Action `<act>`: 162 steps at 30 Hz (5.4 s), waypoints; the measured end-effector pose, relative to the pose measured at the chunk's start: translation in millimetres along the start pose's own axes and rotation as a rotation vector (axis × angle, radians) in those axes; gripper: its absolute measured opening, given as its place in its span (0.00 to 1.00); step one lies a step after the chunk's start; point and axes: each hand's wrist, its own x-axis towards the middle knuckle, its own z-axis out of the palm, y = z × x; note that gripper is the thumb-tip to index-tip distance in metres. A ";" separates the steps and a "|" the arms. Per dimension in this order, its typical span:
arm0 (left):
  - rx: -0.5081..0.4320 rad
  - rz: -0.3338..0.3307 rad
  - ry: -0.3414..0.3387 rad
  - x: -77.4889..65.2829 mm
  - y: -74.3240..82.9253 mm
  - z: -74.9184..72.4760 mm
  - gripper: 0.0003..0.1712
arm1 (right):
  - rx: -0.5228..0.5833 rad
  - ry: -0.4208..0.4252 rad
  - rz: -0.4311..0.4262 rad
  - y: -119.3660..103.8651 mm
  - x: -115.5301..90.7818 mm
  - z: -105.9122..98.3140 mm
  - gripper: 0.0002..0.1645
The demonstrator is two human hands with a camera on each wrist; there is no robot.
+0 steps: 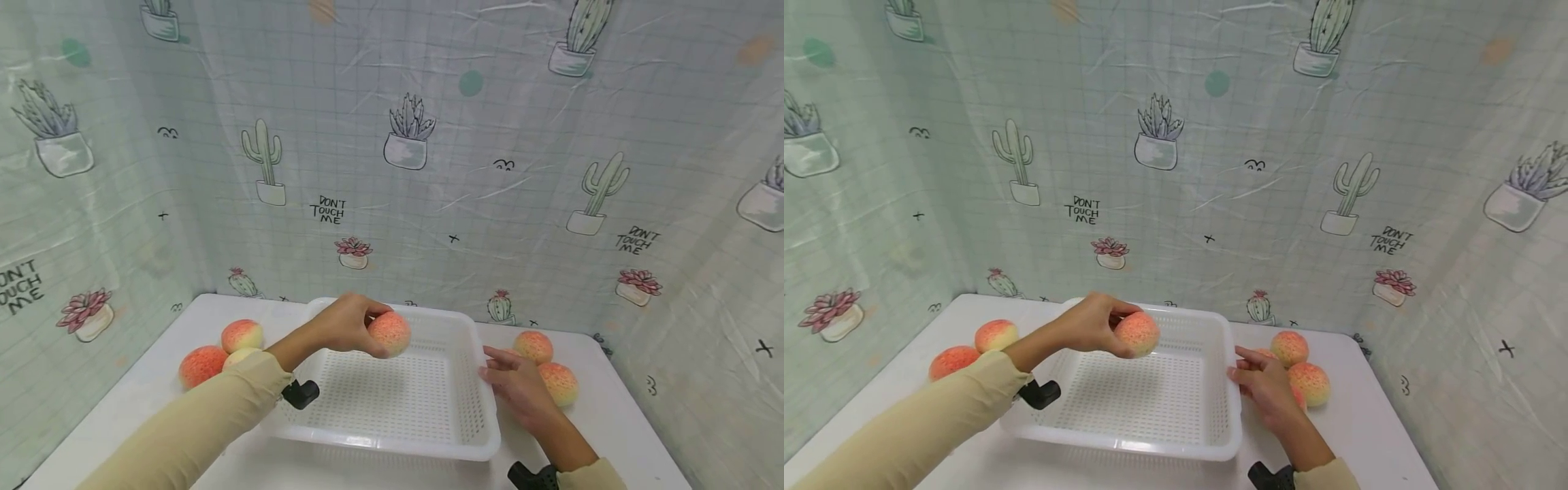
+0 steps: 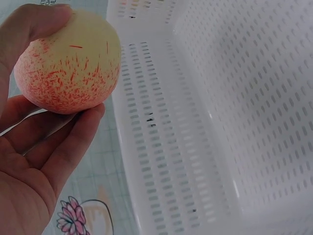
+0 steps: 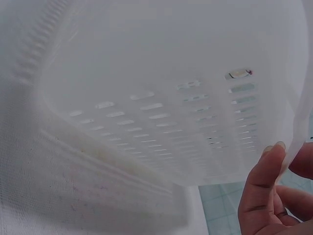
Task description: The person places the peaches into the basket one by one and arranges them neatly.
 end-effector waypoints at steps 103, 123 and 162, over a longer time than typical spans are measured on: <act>0.094 0.061 -0.011 84.2 -13.8 102.5 0.27 | 0.022 0.021 -0.059 3.4 -3.1 5.3 0.30; 0.113 0.026 -0.041 88.5 -12.1 108.9 0.32 | 0.016 0.033 -0.041 -0.4 -5.0 5.8 0.31; -0.048 -0.117 -0.096 53.0 -12.5 37.2 0.41 | -0.035 -0.015 -0.020 -4.2 -5.8 5.1 0.33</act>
